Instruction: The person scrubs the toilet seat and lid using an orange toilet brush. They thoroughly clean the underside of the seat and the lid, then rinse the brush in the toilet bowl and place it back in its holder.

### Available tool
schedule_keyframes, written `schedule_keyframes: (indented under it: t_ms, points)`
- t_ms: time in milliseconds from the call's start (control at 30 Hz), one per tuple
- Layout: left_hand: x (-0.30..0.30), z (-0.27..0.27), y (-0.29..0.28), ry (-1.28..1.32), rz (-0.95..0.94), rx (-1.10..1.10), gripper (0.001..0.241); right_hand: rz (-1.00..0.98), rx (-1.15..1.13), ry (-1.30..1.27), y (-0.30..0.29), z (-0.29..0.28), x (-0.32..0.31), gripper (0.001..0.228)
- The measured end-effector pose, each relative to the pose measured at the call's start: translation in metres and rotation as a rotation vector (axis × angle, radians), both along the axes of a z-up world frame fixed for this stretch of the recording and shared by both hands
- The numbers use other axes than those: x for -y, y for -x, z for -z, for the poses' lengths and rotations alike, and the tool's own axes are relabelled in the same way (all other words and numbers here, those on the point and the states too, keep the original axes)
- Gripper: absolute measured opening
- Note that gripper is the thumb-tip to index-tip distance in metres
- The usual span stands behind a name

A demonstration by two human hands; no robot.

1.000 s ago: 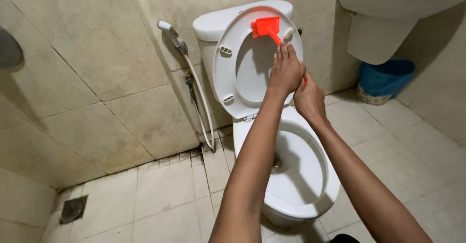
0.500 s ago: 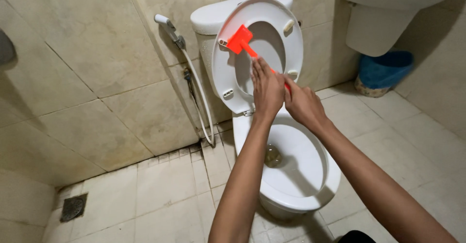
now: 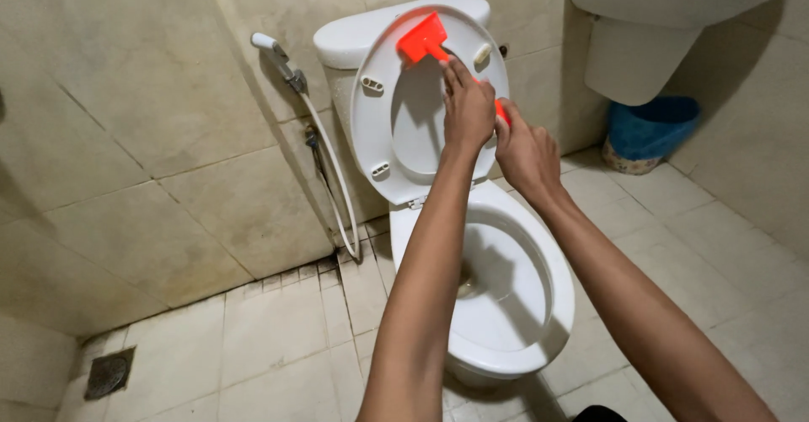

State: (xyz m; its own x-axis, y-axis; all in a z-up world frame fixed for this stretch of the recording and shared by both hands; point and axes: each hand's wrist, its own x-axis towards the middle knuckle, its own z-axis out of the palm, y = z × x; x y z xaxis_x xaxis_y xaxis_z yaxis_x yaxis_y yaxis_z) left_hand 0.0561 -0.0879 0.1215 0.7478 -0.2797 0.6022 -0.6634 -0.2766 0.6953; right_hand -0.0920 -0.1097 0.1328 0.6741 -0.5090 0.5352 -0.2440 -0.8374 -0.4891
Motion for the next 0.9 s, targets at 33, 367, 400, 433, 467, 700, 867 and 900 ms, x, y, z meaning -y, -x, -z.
schedule_keyframes:
  t_ms: [33,367,400,433,467,700,867,900]
  points:
    - [0.011,0.004,0.0,0.0,0.008,0.002,0.077,0.008,0.002,0.0,0.002,0.0,0.003,0.038]
    - [0.063,0.06,0.024,-0.415,0.061,0.206,0.076,0.041,0.046,-0.424,0.012,0.052,0.026,0.05]
    - [0.064,0.065,0.021,-0.416,0.043,0.227,0.076,0.016,0.04,-0.499,0.009,0.057,0.027,0.051]
    - [0.06,0.063,0.02,-0.424,0.044,0.223,0.076,0.016,0.036,-0.507,0.002,0.064,0.029,0.051]
    - [0.055,0.062,0.019,-0.458,0.034,0.224,0.075,-0.053,0.138,-0.442,-0.006,0.071,0.031,0.058]
    - [0.03,0.022,0.011,-0.593,0.004,0.231,0.069,-0.085,0.074,-0.881,0.009,-0.005,-0.029,0.054]
    - [0.002,0.002,0.019,-0.615,-0.042,0.2,0.076,-0.184,0.153,-0.658,-0.012,0.019,-0.017,0.056]
    - [-0.007,-0.005,0.022,-0.601,-0.047,0.179,0.079,-0.255,0.219,-0.514,-0.018,0.027,-0.012,0.059]
